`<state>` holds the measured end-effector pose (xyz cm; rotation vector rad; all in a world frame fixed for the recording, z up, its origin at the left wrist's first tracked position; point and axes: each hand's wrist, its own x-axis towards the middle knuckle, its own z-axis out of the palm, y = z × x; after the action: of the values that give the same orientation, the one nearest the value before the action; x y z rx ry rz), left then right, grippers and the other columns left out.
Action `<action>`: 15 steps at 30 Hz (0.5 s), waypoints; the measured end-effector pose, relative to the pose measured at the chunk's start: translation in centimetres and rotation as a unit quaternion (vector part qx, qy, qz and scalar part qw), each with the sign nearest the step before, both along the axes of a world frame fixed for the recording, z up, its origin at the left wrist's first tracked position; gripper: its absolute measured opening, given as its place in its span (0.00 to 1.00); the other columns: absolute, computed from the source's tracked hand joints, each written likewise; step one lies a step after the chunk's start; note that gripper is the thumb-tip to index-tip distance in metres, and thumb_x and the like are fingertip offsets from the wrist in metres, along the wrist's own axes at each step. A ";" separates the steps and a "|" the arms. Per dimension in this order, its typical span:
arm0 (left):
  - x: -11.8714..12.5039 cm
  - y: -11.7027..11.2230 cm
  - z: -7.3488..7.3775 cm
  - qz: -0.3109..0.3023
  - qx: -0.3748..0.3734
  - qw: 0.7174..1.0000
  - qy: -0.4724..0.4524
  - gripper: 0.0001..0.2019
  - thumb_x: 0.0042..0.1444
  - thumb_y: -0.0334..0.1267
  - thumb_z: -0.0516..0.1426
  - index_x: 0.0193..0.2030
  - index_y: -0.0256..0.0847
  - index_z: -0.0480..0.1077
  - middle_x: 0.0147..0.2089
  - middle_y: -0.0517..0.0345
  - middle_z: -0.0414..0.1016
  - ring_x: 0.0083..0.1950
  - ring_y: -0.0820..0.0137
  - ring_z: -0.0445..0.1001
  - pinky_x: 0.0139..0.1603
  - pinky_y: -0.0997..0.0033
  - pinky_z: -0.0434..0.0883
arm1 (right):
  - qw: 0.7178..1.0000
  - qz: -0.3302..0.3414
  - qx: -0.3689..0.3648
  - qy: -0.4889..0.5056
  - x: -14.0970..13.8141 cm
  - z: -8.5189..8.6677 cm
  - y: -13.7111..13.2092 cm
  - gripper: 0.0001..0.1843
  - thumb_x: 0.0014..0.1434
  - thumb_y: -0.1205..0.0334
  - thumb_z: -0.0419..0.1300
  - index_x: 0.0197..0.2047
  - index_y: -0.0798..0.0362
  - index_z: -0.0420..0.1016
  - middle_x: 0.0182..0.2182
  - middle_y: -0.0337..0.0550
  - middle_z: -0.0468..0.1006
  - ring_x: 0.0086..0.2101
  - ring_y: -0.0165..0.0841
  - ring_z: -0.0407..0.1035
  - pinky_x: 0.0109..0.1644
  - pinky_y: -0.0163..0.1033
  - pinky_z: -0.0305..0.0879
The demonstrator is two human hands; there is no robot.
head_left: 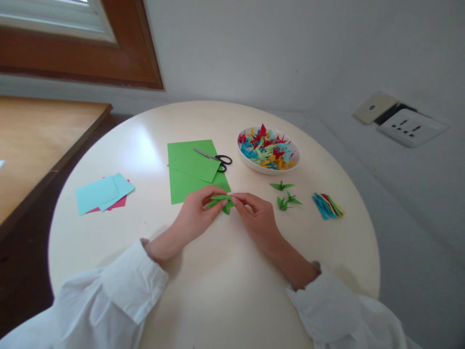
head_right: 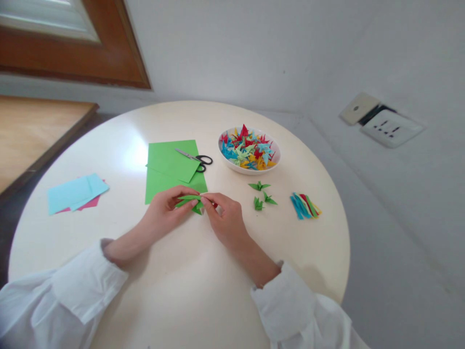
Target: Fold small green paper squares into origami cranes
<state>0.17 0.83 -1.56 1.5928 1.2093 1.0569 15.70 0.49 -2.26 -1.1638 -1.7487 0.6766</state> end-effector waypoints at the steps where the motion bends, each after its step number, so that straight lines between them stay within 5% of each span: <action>1: 0.0 0.0 0.1 0.005 0.000 1.000 0.009 0.09 0.51 0.38 0.55 0.37 0.37 0.71 0.35 0.51 0.76 0.35 0.67 0.74 0.36 0.68 0.71 | 1.000 0.001 -0.005 0.006 0.0 0.0 0.0 0.09 0.57 0.63 0.55 0.36 0.53 0.76 0.33 0.42 0.80 0.32 0.31 0.73 0.38 0.35 0.67; 15: -0.2 0.0 0.0 0.028 0.050 0.998 0.021 0.05 0.50 0.37 0.55 0.33 0.39 0.69 0.41 0.50 0.75 0.44 0.66 0.73 0.47 0.65 0.69 | 0.995 -0.014 -0.031 0.093 -0.2 -0.1 0.0 0.04 0.51 0.66 0.60 0.31 0.52 0.76 0.29 0.40 0.79 0.30 0.30 0.73 0.37 0.36 0.70</action>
<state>-0.04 0.82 -1.56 1.6733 1.2536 1.1390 15.49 0.44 -2.34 -1.1280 -1.5618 0.8017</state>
